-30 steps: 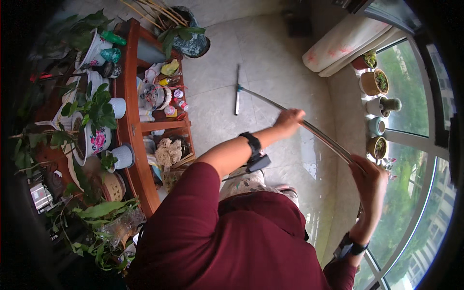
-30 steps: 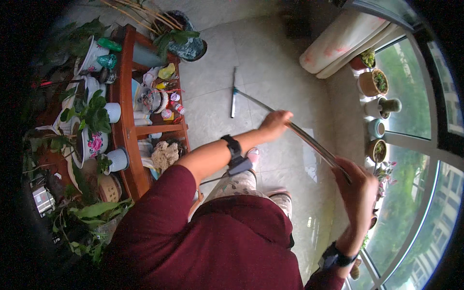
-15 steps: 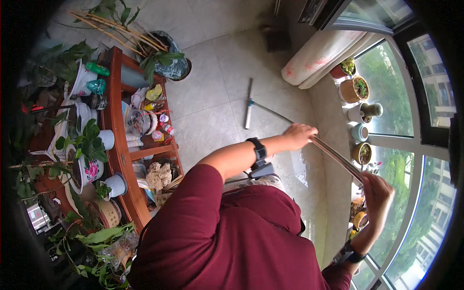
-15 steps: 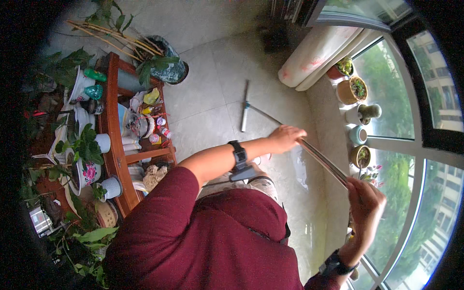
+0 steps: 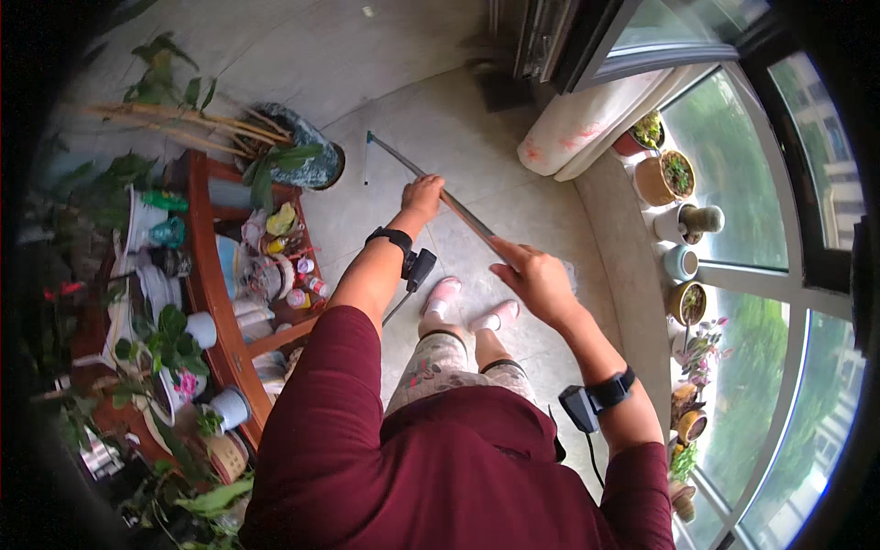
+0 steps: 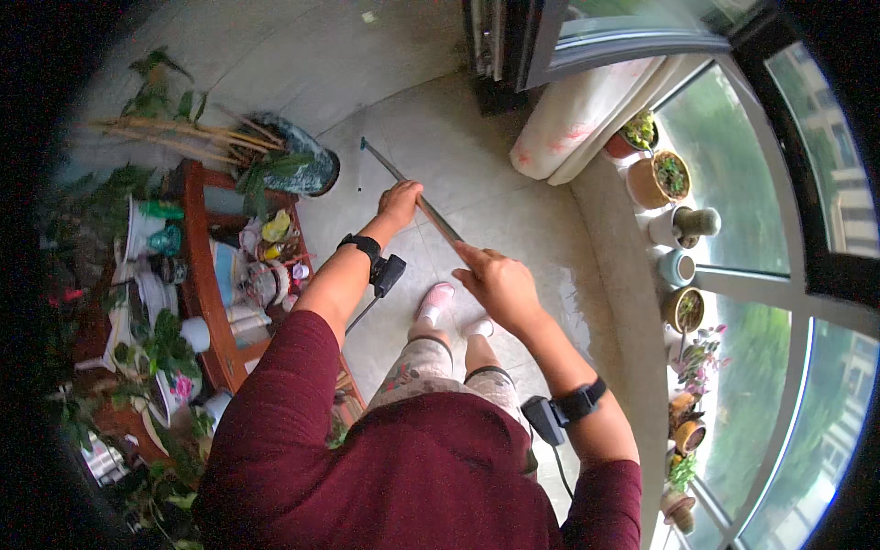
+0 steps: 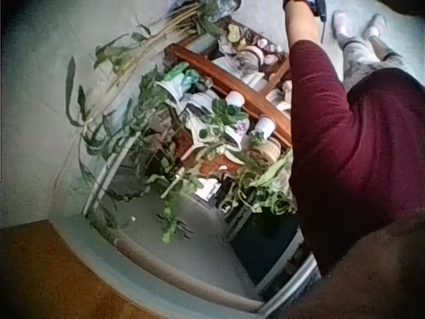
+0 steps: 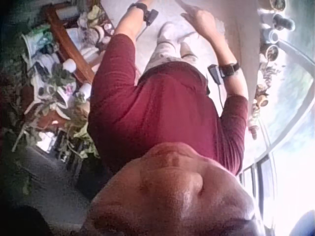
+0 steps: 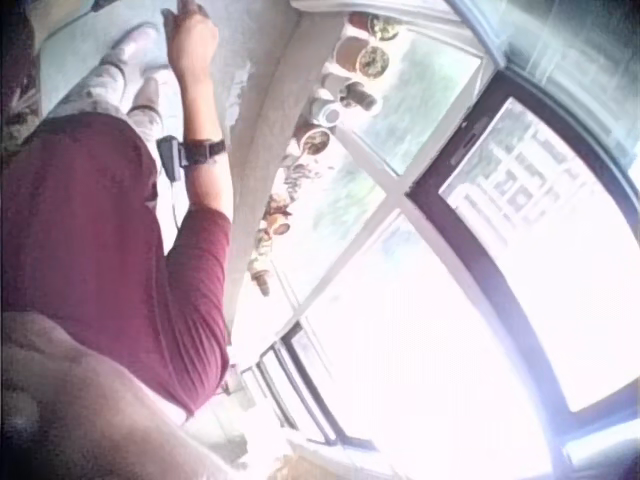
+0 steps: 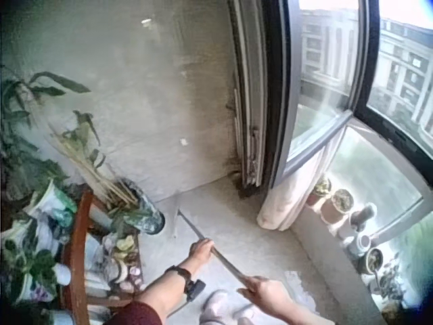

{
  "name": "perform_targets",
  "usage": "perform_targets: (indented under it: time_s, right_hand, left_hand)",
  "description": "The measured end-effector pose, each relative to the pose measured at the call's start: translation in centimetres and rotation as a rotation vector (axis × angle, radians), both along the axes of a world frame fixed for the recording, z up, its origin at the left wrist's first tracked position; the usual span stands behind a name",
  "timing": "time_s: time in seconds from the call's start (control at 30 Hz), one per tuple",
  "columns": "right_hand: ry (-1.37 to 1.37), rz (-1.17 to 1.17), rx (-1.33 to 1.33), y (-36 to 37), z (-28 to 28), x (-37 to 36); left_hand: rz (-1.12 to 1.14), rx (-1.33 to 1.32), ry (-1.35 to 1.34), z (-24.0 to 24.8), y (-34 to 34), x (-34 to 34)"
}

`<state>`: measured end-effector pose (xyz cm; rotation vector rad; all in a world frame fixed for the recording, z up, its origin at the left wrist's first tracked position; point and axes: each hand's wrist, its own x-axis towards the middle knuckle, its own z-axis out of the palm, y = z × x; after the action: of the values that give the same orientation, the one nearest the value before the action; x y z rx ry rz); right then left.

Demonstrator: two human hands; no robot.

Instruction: The recorder is mopping the floor in a balcony area using a squeegee-style mop.

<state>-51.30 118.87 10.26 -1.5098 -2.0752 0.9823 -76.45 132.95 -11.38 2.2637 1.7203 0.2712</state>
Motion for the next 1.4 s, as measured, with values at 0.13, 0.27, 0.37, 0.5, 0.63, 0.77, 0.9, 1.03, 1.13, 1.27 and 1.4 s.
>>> perform_targets:
  time_s: [0.13, 0.27, 0.37, 0.5, 0.63, 0.77, 0.9, 1.03, 1.13, 1.27, 1.4]
  right_hand:
    - [-0.050, 0.000, 0.018, 1.1, -2.8, -1.6]
    - [-0.006, -0.193, -0.143, -0.3, -0.4, 0.8]
    - [-0.042, -0.334, -0.141, -3.9, 2.8, 3.8]
    - [0.005, -0.640, -0.201, -8.3, 11.4, 4.0]
    - [-0.090, -0.716, -0.221, -12.3, 17.1, 4.2]
    - [-0.078, -0.724, -0.156, -13.1, 16.6, 3.8]
    - [-0.017, -0.716, -0.214, -10.6, 13.6, 1.7]
    - [0.133, -0.649, -0.251, -6.9, 6.5, -0.1]
    - [0.157, -0.450, -0.192, -3.2, 1.6, -2.5]
    - [0.012, -0.410, -0.193, -0.2, 1.0, -5.7]
    - [-0.057, -0.425, -0.100, -1.0, 2.8, -4.5]
  left_hand:
    - [-0.030, -0.057, 0.101, -1.9, 1.6, -1.0]
    - [-0.351, -0.198, 0.068, -2.5, 1.3, 0.9]
    - [-0.507, -0.299, -0.075, -1.2, -2.4, 5.1]
    - [-0.665, -0.458, -0.290, 2.5, -7.9, 9.4]
    - [-0.857, -0.423, -0.358, 8.4, -10.8, 13.3]
    - [-0.890, -0.334, -0.370, 9.0, -10.5, 14.1]
    - [-0.789, -0.311, -0.301, 6.4, -7.0, 11.3]
    - [-0.654, -0.302, -0.141, 1.9, -1.4, 6.7]
    - [-0.486, -0.341, 0.080, -0.3, 2.5, 2.7]
    - [-0.377, -0.347, 0.162, 0.0, 4.8, -0.1]
    - [-0.421, -0.346, 0.143, 0.5, 3.9, 1.3]
